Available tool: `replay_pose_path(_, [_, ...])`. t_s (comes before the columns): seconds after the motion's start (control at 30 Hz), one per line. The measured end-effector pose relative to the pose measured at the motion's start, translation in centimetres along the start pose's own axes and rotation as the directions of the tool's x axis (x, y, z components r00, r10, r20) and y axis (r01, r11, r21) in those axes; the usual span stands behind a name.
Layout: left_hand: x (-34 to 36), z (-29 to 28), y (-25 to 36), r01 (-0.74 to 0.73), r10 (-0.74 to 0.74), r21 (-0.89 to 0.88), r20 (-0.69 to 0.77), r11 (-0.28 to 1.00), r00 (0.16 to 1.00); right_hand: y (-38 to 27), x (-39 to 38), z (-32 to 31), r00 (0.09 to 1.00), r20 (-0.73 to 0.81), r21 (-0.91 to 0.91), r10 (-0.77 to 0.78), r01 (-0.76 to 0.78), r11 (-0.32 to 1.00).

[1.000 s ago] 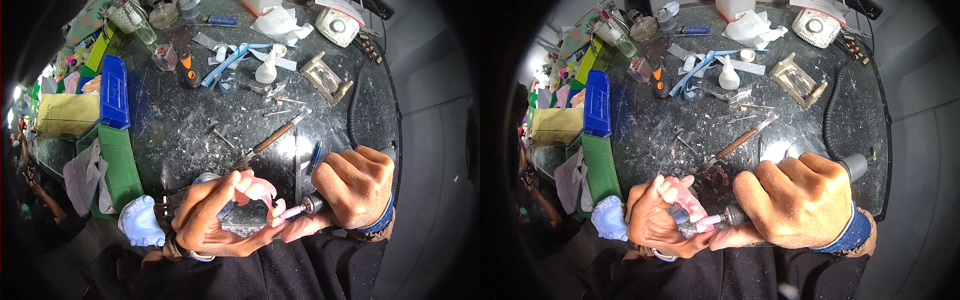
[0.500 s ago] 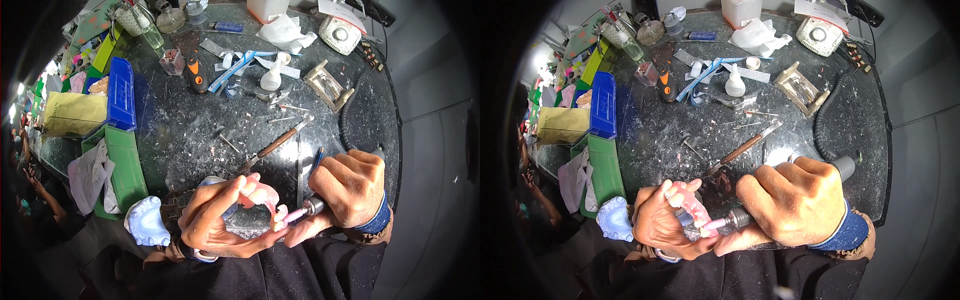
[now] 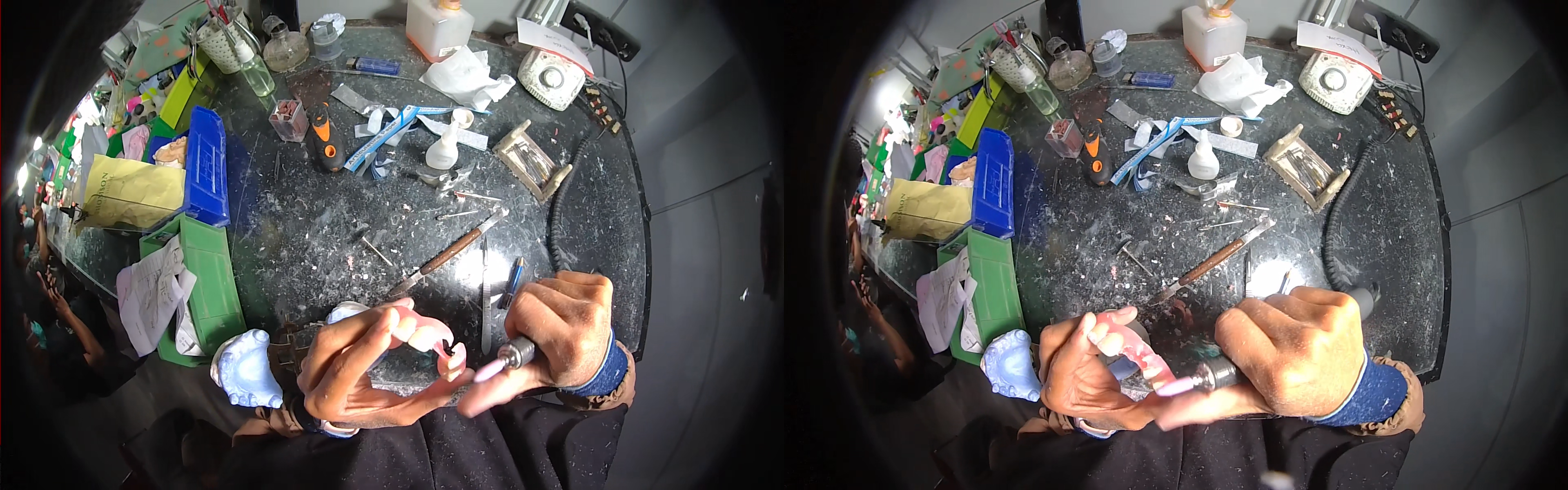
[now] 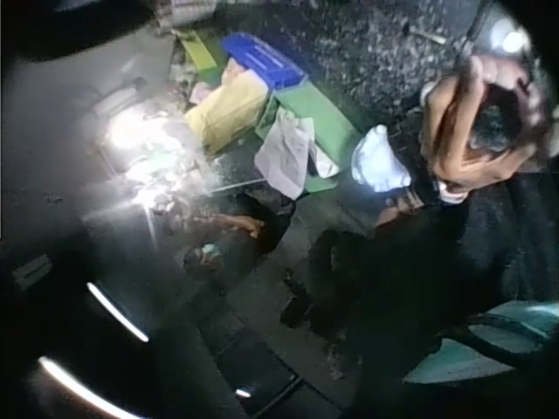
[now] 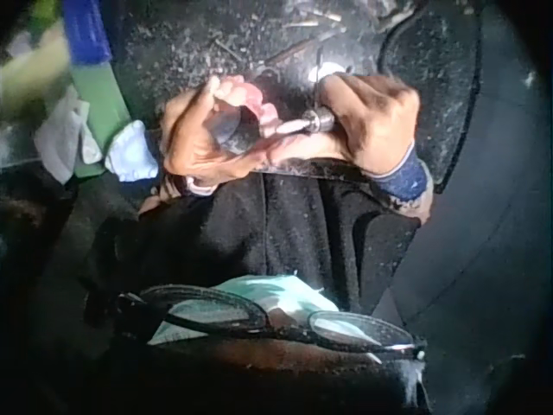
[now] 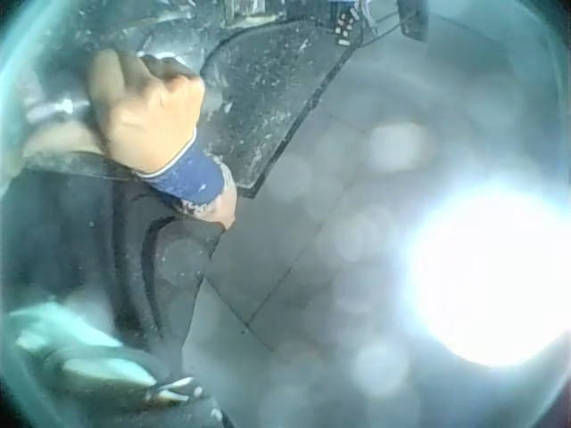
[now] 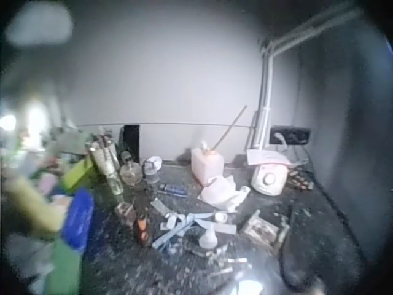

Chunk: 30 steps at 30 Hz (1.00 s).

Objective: The person uses a rotary tool with a pink polishing bit to smooth the surfaces of a pink acrylic denture base, then switches to a thin metal hand tool to clean between the artificial teeth.

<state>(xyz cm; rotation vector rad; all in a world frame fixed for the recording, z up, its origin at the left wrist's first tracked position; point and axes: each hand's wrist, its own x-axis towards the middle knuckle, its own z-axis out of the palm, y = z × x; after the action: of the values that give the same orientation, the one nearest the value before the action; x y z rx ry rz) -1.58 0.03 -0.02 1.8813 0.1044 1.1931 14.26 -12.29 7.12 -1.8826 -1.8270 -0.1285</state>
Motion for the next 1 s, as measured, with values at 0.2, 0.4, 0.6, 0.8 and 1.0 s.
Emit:
replay_pose_path(0.2, [0.5,-0.5,-0.4,-0.102,0.100,0.016,0.091,0.995,0.991,-0.6,-0.2,0.0,0.992,0.021,-0.101,0.121,-0.119,0.988])
replay_pose_path(0.4, [-0.1,-0.2,-0.5,-0.147,0.142,0.085,0.060,0.986,0.988,-1.2,-0.3,0.3,0.985,0.029,-0.121,0.173,-0.168,0.978])
replay_pose_path(0.6, [-0.1,-0.6,-1.2,-0.273,0.248,0.161,0.161,0.948,0.955,-1.3,-0.3,0.1,0.996,0.034,-0.198,0.085,-0.076,0.977])
replay_pose_path(0.8, [-0.2,-0.3,-1.2,-0.265,0.244,0.155,0.139,0.952,0.960,-1.7,-0.5,0.1,0.982,-0.015,-0.253,0.187,-0.185,0.950])
replay_pose_path(1.0, [-0.3,0.0,-1.4,-0.282,0.283,0.163,0.019,0.945,0.959,-1.9,-0.4,0.3,0.987,-0.027,-0.289,0.161,-0.161,0.944])
